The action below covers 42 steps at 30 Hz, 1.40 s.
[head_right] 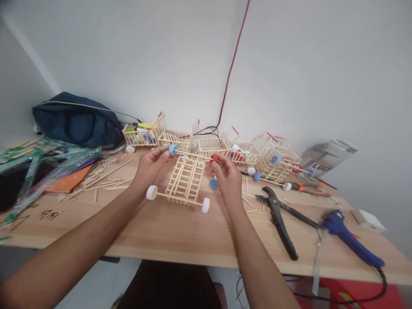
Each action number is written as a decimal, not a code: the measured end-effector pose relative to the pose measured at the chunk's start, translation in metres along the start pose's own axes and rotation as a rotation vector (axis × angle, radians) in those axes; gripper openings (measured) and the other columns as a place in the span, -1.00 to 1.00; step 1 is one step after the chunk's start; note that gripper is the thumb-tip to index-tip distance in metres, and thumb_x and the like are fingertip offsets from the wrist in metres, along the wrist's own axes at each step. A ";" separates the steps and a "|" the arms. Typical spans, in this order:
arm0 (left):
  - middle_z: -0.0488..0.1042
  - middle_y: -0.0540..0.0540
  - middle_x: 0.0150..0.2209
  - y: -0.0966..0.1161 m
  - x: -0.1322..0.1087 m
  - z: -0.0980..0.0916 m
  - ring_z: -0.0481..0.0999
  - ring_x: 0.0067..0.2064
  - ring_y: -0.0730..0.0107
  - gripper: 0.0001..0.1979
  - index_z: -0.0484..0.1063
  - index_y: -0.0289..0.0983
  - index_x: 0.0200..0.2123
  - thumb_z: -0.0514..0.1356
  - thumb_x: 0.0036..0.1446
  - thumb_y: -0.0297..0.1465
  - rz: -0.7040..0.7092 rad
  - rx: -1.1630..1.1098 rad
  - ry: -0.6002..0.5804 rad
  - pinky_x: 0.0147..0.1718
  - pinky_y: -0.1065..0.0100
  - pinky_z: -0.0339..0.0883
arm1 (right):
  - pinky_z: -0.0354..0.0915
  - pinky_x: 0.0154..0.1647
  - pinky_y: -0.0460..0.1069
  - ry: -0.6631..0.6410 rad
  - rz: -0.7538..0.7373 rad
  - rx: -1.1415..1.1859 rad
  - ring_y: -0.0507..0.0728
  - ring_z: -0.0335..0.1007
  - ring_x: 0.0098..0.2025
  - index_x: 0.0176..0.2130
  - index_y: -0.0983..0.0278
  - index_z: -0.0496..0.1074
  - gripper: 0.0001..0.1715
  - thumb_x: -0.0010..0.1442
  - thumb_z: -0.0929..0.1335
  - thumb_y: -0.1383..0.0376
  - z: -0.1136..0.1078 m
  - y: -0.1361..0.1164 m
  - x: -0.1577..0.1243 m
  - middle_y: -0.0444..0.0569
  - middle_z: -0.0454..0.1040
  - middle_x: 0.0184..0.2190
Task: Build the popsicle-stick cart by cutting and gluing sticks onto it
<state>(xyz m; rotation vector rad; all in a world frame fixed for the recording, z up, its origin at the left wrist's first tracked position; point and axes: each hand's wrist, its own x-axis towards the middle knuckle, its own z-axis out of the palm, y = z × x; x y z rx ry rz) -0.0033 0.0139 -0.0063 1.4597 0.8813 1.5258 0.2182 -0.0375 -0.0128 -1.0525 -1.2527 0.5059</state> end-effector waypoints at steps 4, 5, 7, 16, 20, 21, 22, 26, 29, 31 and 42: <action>0.58 -0.22 0.04 -0.002 0.000 -0.001 0.56 0.07 0.18 -0.64 0.56 -0.32 -0.03 0.26 0.15 -0.26 0.002 -0.009 -0.011 0.15 0.12 0.34 | 0.52 -0.24 0.02 -0.009 0.009 -0.007 0.12 0.53 -0.16 -0.07 0.19 0.51 -0.58 0.14 0.46 0.05 0.000 0.000 0.000 -0.01 0.59 -0.13; 0.58 -0.22 0.04 -0.003 0.000 -0.001 0.56 0.07 0.18 -0.64 0.56 -0.32 -0.04 0.26 0.15 -0.26 0.004 -0.012 -0.010 0.16 0.12 0.34 | 0.52 -0.24 0.02 -0.010 0.010 -0.010 0.12 0.53 -0.15 -0.06 0.19 0.50 -0.58 0.14 0.46 0.05 0.000 0.000 0.000 -0.01 0.59 -0.13; 0.58 -0.22 0.04 -0.003 0.001 -0.001 0.55 0.08 0.17 -0.64 0.56 -0.32 -0.04 0.26 0.14 -0.27 0.010 -0.020 -0.011 0.16 0.11 0.34 | 0.52 -0.24 0.02 -0.011 0.007 -0.014 0.12 0.53 -0.15 -0.06 0.19 0.50 -0.59 0.15 0.45 0.05 0.000 0.000 0.000 -0.01 0.59 -0.13; 0.57 -0.22 0.06 -0.003 0.000 0.000 0.55 0.08 0.15 -0.62 0.56 -0.31 -0.01 0.27 0.14 -0.27 -0.005 -0.020 -0.005 0.13 0.11 0.38 | 0.51 -0.26 0.02 -0.012 0.003 -0.004 0.13 0.53 -0.14 -0.05 0.19 0.49 -0.58 0.15 0.45 0.06 0.000 0.001 0.000 0.00 0.58 -0.13; 0.56 -0.22 0.07 -0.002 0.000 0.000 0.55 0.09 0.14 -0.61 0.55 -0.31 0.01 0.27 0.15 -0.25 -0.012 -0.027 -0.011 0.13 0.11 0.38 | 0.51 -0.25 0.02 -0.011 0.013 -0.002 0.11 0.53 -0.17 -0.05 0.19 0.49 -0.57 0.15 0.45 0.04 0.000 0.001 0.000 -0.01 0.59 -0.14; 0.56 -0.23 0.07 -0.002 0.000 0.000 0.55 0.08 0.14 -0.61 0.55 -0.31 0.01 0.27 0.15 -0.25 -0.015 -0.028 -0.011 0.13 0.11 0.39 | 0.51 -0.25 0.02 -0.008 0.014 -0.003 0.11 0.53 -0.17 -0.06 0.19 0.50 -0.57 0.14 0.46 0.03 0.000 0.001 0.000 -0.01 0.59 -0.14; 0.56 -0.23 0.07 -0.002 -0.001 0.000 0.55 0.08 0.14 -0.60 0.55 -0.31 0.01 0.27 0.15 -0.25 -0.018 -0.029 -0.010 0.12 0.11 0.39 | 0.51 -0.25 0.01 -0.004 0.015 -0.004 0.11 0.53 -0.17 -0.06 0.19 0.50 -0.57 0.14 0.46 0.03 0.000 0.001 0.000 -0.01 0.59 -0.14; 0.55 -0.22 0.09 -0.001 0.000 0.000 0.58 0.03 0.18 -0.56 0.53 -0.30 0.05 0.28 0.15 -0.22 -0.025 -0.042 -0.010 0.10 0.14 0.41 | 0.51 -0.27 0.01 -0.003 0.010 -0.015 0.10 0.52 -0.19 -0.07 0.19 0.51 -0.56 0.13 0.46 0.02 0.000 0.000 0.000 -0.01 0.59 -0.15; 0.54 -0.21 0.10 -0.001 0.000 0.000 0.58 0.02 0.20 -0.54 0.53 -0.28 0.07 0.28 0.15 -0.20 -0.026 -0.046 -0.029 0.09 0.15 0.42 | 0.51 -0.26 0.02 -0.012 0.006 -0.022 0.11 0.52 -0.17 -0.07 0.19 0.50 -0.58 0.14 0.45 0.03 -0.001 0.000 0.001 -0.01 0.59 -0.15; 0.56 -0.21 0.08 -0.001 0.000 0.000 0.58 0.02 0.18 -0.53 0.53 -0.28 0.06 0.29 0.14 -0.18 -0.025 -0.047 -0.033 0.07 0.15 0.43 | 0.51 -0.25 0.01 -0.014 0.004 -0.014 0.11 0.52 -0.16 -0.06 0.20 0.50 -0.58 0.15 0.45 0.04 -0.001 0.001 0.001 0.00 0.59 -0.14; 0.59 -0.24 0.02 -0.003 -0.001 0.000 0.64 -0.10 0.18 -0.51 0.53 -0.27 0.07 0.31 0.12 -0.15 -0.055 -0.079 -0.038 0.05 0.10 0.45 | 0.52 -0.25 0.04 -0.027 0.014 -0.033 0.13 0.53 -0.16 -0.06 0.19 0.49 -0.56 0.15 0.45 0.02 0.000 0.003 0.001 0.00 0.59 -0.14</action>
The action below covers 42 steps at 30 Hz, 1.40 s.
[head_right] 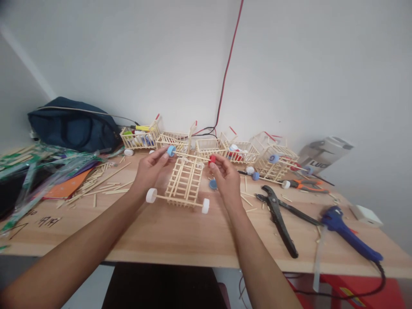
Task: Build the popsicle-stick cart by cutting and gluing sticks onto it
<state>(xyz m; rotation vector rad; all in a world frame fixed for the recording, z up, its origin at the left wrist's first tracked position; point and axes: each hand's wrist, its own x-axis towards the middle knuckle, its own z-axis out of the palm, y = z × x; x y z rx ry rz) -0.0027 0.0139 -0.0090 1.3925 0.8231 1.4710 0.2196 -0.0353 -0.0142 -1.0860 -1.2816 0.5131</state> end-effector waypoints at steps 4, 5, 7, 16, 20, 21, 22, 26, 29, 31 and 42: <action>0.62 -0.24 -0.04 -0.002 0.000 0.000 0.64 -0.08 0.14 -0.47 0.52 -0.29 0.08 0.32 0.11 -0.14 -0.003 0.001 -0.005 0.06 0.08 0.44 | 0.52 -0.22 0.04 0.007 -0.001 -0.002 0.14 0.54 -0.13 -0.05 0.20 0.49 -0.55 0.15 0.45 0.01 -0.001 0.000 -0.001 0.01 0.59 -0.12; 0.62 -0.24 -0.05 -0.002 0.000 0.000 0.63 -0.07 0.14 -0.47 0.52 -0.29 0.08 0.32 0.10 -0.13 -0.001 0.004 -0.004 0.06 0.08 0.44 | 0.52 -0.22 0.04 0.009 0.000 0.007 0.14 0.54 -0.12 -0.05 0.20 0.49 -0.54 0.14 0.45 0.01 -0.001 0.000 -0.001 0.01 0.58 -0.13; 0.61 -0.23 -0.03 -0.001 0.000 0.000 0.63 -0.06 0.15 -0.47 0.52 -0.28 0.09 0.31 0.11 -0.14 0.007 0.020 -0.001 0.06 0.10 0.44 | 0.51 -0.24 0.03 0.010 0.003 0.026 0.15 0.54 -0.12 -0.06 0.21 0.49 -0.54 0.13 0.46 0.02 0.000 -0.001 -0.001 0.01 0.59 -0.14; 0.56 -0.22 0.07 0.001 0.000 0.000 0.64 -0.09 0.21 -0.49 0.51 -0.26 0.10 0.30 0.13 -0.15 0.015 0.033 0.003 0.06 0.14 0.44 | 0.53 -0.23 0.06 0.016 0.012 0.019 0.15 0.54 -0.17 -0.07 0.22 0.50 -0.52 0.12 0.46 -0.01 0.001 -0.002 0.001 0.02 0.60 -0.16; 0.60 -0.22 0.00 -0.003 0.001 0.000 0.64 -0.07 0.19 -0.49 0.52 -0.27 0.08 0.32 0.11 -0.14 0.007 0.013 0.012 0.06 0.11 0.45 | 0.53 -0.23 0.05 -0.006 0.008 0.014 0.14 0.54 -0.17 -0.07 0.21 0.50 -0.54 0.13 0.46 0.00 0.000 0.000 0.001 0.02 0.60 -0.16; 0.61 -0.23 -0.02 -0.004 0.001 0.001 0.63 -0.06 0.18 -0.49 0.52 -0.27 0.07 0.32 0.10 -0.15 0.007 0.007 0.016 0.06 0.11 0.44 | 0.53 -0.23 0.04 -0.004 0.005 0.017 0.14 0.54 -0.15 -0.07 0.21 0.50 -0.54 0.13 0.46 0.00 0.000 0.001 0.001 0.02 0.60 -0.15; 0.62 -0.23 -0.04 -0.004 0.001 0.001 0.63 -0.06 0.18 -0.50 0.53 -0.27 0.07 0.33 0.10 -0.16 0.008 0.002 0.021 0.07 0.11 0.44 | 0.53 -0.22 0.04 -0.001 0.002 0.019 0.13 0.54 -0.15 -0.07 0.20 0.50 -0.54 0.12 0.46 0.00 0.000 0.001 0.001 0.01 0.59 -0.15; 0.63 -0.22 -0.06 -0.004 0.000 0.001 0.64 -0.07 0.19 -0.52 0.53 -0.26 0.06 0.32 0.12 -0.17 0.010 -0.003 0.018 0.07 0.09 0.44 | 0.53 -0.25 0.03 0.006 -0.005 0.008 0.12 0.54 -0.14 -0.08 0.19 0.50 -0.55 0.13 0.45 0.00 0.001 0.003 0.002 0.00 0.59 -0.14; 0.62 -0.22 -0.04 -0.002 -0.001 0.001 0.63 -0.05 0.17 -0.53 0.53 -0.26 0.06 0.31 0.13 -0.18 0.006 0.002 0.010 0.08 0.08 0.43 | 0.53 -0.24 0.03 0.008 -0.007 0.014 0.12 0.54 -0.15 -0.08 0.19 0.50 -0.55 0.13 0.45 0.00 0.001 0.003 0.002 0.00 0.59 -0.14; 0.62 -0.23 -0.03 -0.002 -0.002 0.001 0.62 -0.03 0.16 -0.53 0.53 -0.26 0.06 0.31 0.13 -0.18 0.005 0.011 0.014 0.09 0.08 0.43 | 0.52 -0.23 0.03 0.009 -0.004 0.023 0.12 0.54 -0.15 -0.08 0.20 0.50 -0.56 0.13 0.46 0.01 0.002 0.002 0.002 -0.01 0.60 -0.15; 0.60 -0.24 0.00 -0.006 0.002 0.000 0.61 -0.01 0.13 -0.50 0.56 -0.29 0.01 0.35 0.06 -0.14 0.031 0.015 0.039 0.08 0.08 0.43 | 0.52 -0.22 0.05 0.009 -0.001 0.016 0.13 0.55 -0.18 -0.07 0.19 0.51 -0.57 0.13 0.45 0.03 0.002 0.001 0.002 -0.01 0.60 -0.15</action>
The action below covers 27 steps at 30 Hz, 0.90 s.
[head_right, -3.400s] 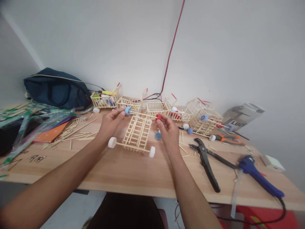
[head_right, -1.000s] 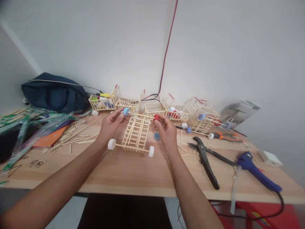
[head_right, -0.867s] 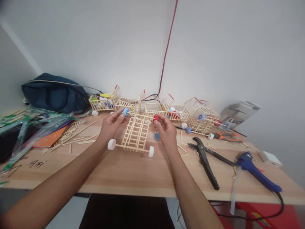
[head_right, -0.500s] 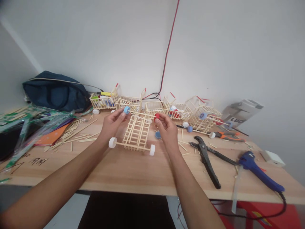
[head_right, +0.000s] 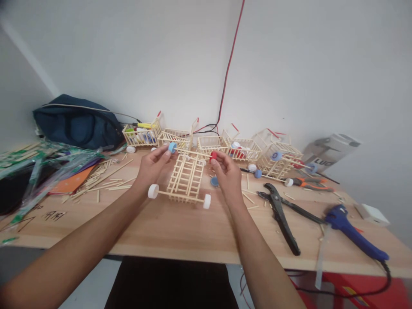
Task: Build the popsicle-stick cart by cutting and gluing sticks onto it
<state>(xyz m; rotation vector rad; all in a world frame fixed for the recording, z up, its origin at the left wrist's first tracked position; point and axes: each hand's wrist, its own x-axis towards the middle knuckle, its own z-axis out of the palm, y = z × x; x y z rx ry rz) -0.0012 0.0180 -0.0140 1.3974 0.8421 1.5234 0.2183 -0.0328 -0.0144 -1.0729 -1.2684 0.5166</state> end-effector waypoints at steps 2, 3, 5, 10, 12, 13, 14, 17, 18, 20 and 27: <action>0.61 -0.23 -0.02 0.001 0.000 0.000 0.61 -0.02 0.14 -0.50 0.57 -0.29 0.00 0.35 0.05 -0.13 -0.010 0.001 0.009 0.07 0.09 0.44 | 0.52 -0.22 0.05 -0.006 -0.003 -0.003 0.13 0.55 -0.17 -0.06 0.19 0.50 -0.58 0.14 0.44 0.04 0.000 0.001 0.000 0.00 0.59 -0.15; 0.62 -0.23 -0.04 0.001 0.000 0.000 0.62 -0.04 0.15 -0.50 0.57 -0.29 0.00 0.35 0.05 -0.13 -0.018 0.000 0.012 0.06 0.09 0.45 | 0.52 -0.22 0.05 -0.009 -0.003 -0.004 0.13 0.55 -0.16 -0.06 0.19 0.50 -0.58 0.15 0.44 0.04 0.000 0.001 0.000 0.00 0.59 -0.15; 0.63 -0.22 -0.07 0.002 0.000 0.000 0.62 -0.08 0.18 -0.50 0.57 -0.30 0.00 0.34 0.05 -0.13 -0.032 -0.001 0.017 0.04 0.10 0.46 | 0.52 -0.21 0.05 -0.012 -0.001 -0.002 0.14 0.55 -0.15 -0.06 0.19 0.50 -0.58 0.15 0.44 0.04 0.000 0.001 0.000 0.00 0.59 -0.15; 0.63 -0.21 -0.08 0.002 0.000 0.000 0.62 -0.08 0.17 -0.52 0.58 -0.29 -0.02 0.34 0.06 -0.12 -0.025 -0.002 0.016 0.02 0.10 0.46 | 0.52 -0.21 0.05 -0.010 -0.006 0.013 0.14 0.56 -0.14 -0.06 0.19 0.50 -0.57 0.14 0.46 0.03 0.000 0.001 0.000 0.00 0.59 -0.12; 0.62 -0.22 -0.06 0.002 0.000 0.000 0.62 -0.07 0.16 -0.53 0.58 -0.28 -0.02 0.34 0.06 -0.13 -0.020 0.003 0.016 0.03 0.09 0.46 | 0.53 -0.22 0.05 -0.010 -0.010 0.008 0.14 0.56 -0.14 -0.05 0.18 0.50 -0.56 0.14 0.46 0.03 0.000 0.001 0.000 0.00 0.59 -0.11; 0.62 -0.22 -0.05 0.002 0.000 0.000 0.62 -0.07 0.15 -0.53 0.58 -0.28 -0.02 0.33 0.07 -0.13 -0.020 0.004 0.016 0.03 0.09 0.45 | 0.53 -0.22 0.06 -0.010 -0.009 0.005 0.14 0.56 -0.14 -0.04 0.18 0.49 -0.55 0.14 0.46 0.02 0.000 0.001 0.000 0.01 0.59 -0.11; 0.62 -0.23 -0.04 0.002 0.000 0.000 0.62 -0.07 0.15 -0.53 0.57 -0.28 -0.01 0.33 0.08 -0.13 -0.022 0.003 0.015 0.04 0.08 0.45 | 0.53 -0.22 0.06 -0.010 -0.007 0.003 0.15 0.56 -0.13 -0.03 0.18 0.49 -0.53 0.14 0.46 0.02 0.000 0.001 0.000 0.01 0.59 -0.10; 0.60 -0.25 -0.01 0.003 0.000 0.000 0.63 -0.08 0.14 -0.52 0.56 -0.29 0.01 0.33 0.09 -0.14 -0.025 -0.004 0.006 0.05 0.06 0.44 | 0.54 -0.20 0.07 -0.010 0.005 0.003 0.17 0.56 -0.09 0.00 0.18 0.48 -0.51 0.13 0.46 0.01 0.000 0.001 -0.001 0.02 0.59 -0.07; 0.60 -0.25 0.00 0.003 0.000 0.000 0.64 -0.09 0.15 -0.52 0.56 -0.30 0.01 0.32 0.09 -0.13 -0.024 -0.006 0.004 0.05 0.07 0.44 | 0.54 -0.20 0.07 -0.010 0.008 0.006 0.18 0.55 -0.08 0.00 0.18 0.48 -0.50 0.13 0.46 0.02 0.000 0.001 -0.001 0.03 0.58 -0.07; 0.59 -0.25 0.02 0.004 -0.001 0.000 0.63 -0.08 0.17 -0.51 0.55 -0.30 0.02 0.32 0.10 -0.13 -0.018 -0.008 -0.003 0.05 0.10 0.44 | 0.54 -0.21 0.07 -0.013 0.010 0.014 0.18 0.56 -0.07 0.01 0.18 0.48 -0.50 0.13 0.46 0.02 0.000 0.001 -0.001 0.03 0.59 -0.06; 0.54 -0.23 0.10 0.010 -0.004 0.000 0.60 0.01 0.17 -0.53 0.51 -0.29 0.08 0.28 0.15 -0.18 -0.007 0.033 -0.009 0.09 0.14 0.42 | 0.55 -0.17 0.08 -0.019 0.022 0.047 0.20 0.55 -0.03 0.01 0.16 0.46 -0.49 0.12 0.48 0.03 -0.001 0.002 -0.001 0.03 0.59 -0.04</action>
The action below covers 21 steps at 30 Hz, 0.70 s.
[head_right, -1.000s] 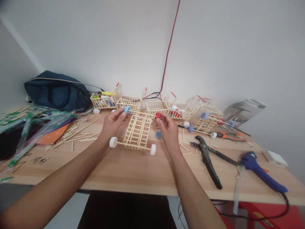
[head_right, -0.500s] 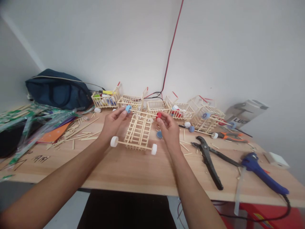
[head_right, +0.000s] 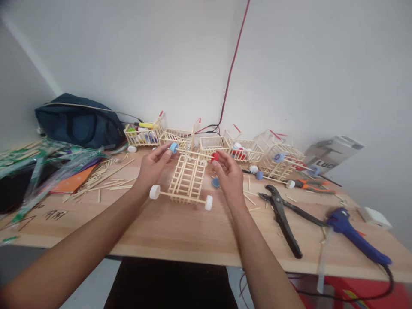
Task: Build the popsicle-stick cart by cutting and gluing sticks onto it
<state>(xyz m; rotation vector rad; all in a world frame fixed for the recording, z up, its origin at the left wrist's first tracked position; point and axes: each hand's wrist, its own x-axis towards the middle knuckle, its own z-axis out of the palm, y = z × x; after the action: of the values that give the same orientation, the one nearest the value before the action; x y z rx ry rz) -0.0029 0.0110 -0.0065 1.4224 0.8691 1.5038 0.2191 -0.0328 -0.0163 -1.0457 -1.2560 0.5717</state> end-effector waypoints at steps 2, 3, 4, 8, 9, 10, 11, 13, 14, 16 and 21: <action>0.53 -0.22 0.11 0.001 0.000 0.000 0.58 0.03 0.17 -0.55 0.52 -0.27 0.08 0.27 0.17 -0.19 0.008 0.017 0.002 0.09 0.15 0.42 | 0.55 -0.15 0.10 -0.002 0.002 0.007 0.21 0.55 -0.02 0.02 0.15 0.45 -0.49 0.12 0.48 0.04 -0.001 0.000 0.000 0.03 0.58 -0.02; 0.53 -0.21 0.11 0.001 -0.001 0.000 0.57 0.04 0.17 -0.56 0.52 -0.26 0.08 0.26 0.18 -0.20 0.010 0.023 0.003 0.09 0.15 0.42 | 0.55 -0.14 0.11 -0.003 0.002 0.008 0.21 0.55 -0.01 0.02 0.14 0.45 -0.49 0.12 0.48 0.04 -0.001 0.001 -0.001 0.03 0.58 -0.01; 0.53 -0.21 0.11 0.001 -0.001 0.000 0.57 0.06 0.17 -0.57 0.52 -0.25 0.07 0.26 0.18 -0.20 0.010 0.026 0.002 0.09 0.15 0.42 | 0.55 -0.13 0.11 -0.004 0.001 0.008 0.21 0.55 -0.01 0.03 0.14 0.45 -0.49 0.12 0.48 0.05 -0.002 0.001 -0.001 0.03 0.58 0.00; 0.53 -0.19 0.12 0.000 0.000 0.000 0.55 0.09 0.16 -0.58 0.54 -0.24 0.06 0.26 0.18 -0.20 0.018 0.021 0.005 0.09 0.14 0.42 | 0.55 -0.17 0.09 0.012 -0.006 0.006 0.20 0.56 -0.01 0.03 0.13 0.45 -0.51 0.14 0.48 0.07 -0.003 0.001 -0.002 0.03 0.58 0.00; 0.53 -0.20 0.12 -0.001 0.000 0.000 0.54 0.09 0.15 -0.58 0.54 -0.25 0.05 0.27 0.17 -0.20 0.023 0.019 0.007 0.10 0.14 0.42 | 0.55 -0.19 0.08 0.016 -0.008 0.006 0.20 0.56 -0.01 0.03 0.14 0.46 -0.52 0.14 0.47 0.07 -0.003 0.001 -0.002 0.03 0.58 0.00; 0.53 -0.20 0.12 -0.001 0.001 0.000 0.54 0.10 0.15 -0.58 0.55 -0.25 0.05 0.27 0.17 -0.19 0.025 0.015 0.008 0.10 0.14 0.42 | 0.55 -0.21 0.07 0.019 -0.010 0.005 0.20 0.56 -0.02 0.02 0.14 0.46 -0.53 0.14 0.47 0.07 -0.002 0.001 -0.002 0.02 0.58 -0.01; 0.53 -0.20 0.11 -0.002 0.001 0.000 0.54 0.09 0.15 -0.58 0.55 -0.26 0.04 0.28 0.16 -0.19 0.026 0.010 0.010 0.10 0.13 0.41 | 0.55 -0.23 0.06 0.020 -0.012 0.003 0.19 0.57 -0.04 0.01 0.14 0.47 -0.54 0.15 0.47 0.07 -0.002 0.001 -0.002 0.02 0.59 -0.02; 0.55 -0.21 0.09 -0.003 0.001 0.000 0.55 0.08 0.14 -0.57 0.56 -0.26 0.02 0.30 0.14 -0.18 0.023 0.000 0.019 0.11 0.12 0.41 | 0.55 -0.26 0.05 0.018 -0.019 0.000 0.18 0.59 -0.09 0.00 0.14 0.48 -0.57 0.15 0.46 0.08 -0.001 0.001 -0.002 0.01 0.59 -0.04; 0.56 -0.21 0.08 -0.004 0.002 0.000 0.56 0.07 0.14 -0.57 0.57 -0.27 0.01 0.31 0.12 -0.18 0.021 -0.004 0.025 0.11 0.12 0.41 | 0.54 -0.26 0.05 0.017 -0.023 0.001 0.17 0.59 -0.11 -0.01 0.14 0.48 -0.58 0.15 0.46 0.08 0.000 0.001 -0.002 0.00 0.60 -0.05; 0.57 -0.20 0.06 -0.005 0.002 0.000 0.57 0.06 0.14 -0.57 0.58 -0.27 0.00 0.32 0.11 -0.19 0.017 -0.013 0.036 0.11 0.11 0.41 | 0.54 -0.28 0.03 0.016 -0.027 0.011 0.15 0.60 -0.15 -0.02 0.13 0.49 -0.60 0.16 0.46 0.09 0.001 0.001 -0.001 -0.01 0.61 -0.08; 0.58 -0.19 0.05 -0.006 0.002 0.001 0.56 0.08 0.13 -0.59 0.58 -0.27 -0.01 0.32 0.10 -0.22 0.017 -0.040 0.043 0.11 0.10 0.41 | 0.53 -0.31 0.00 0.019 -0.034 0.019 0.12 0.60 -0.16 -0.04 0.13 0.50 -0.63 0.16 0.46 0.11 0.001 0.000 -0.001 -0.04 0.61 -0.10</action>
<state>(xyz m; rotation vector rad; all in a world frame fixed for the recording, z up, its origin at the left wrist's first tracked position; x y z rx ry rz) -0.0013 0.0153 -0.0109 1.3758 0.8510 1.5612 0.2176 -0.0329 -0.0170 -1.0105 -1.2472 0.5456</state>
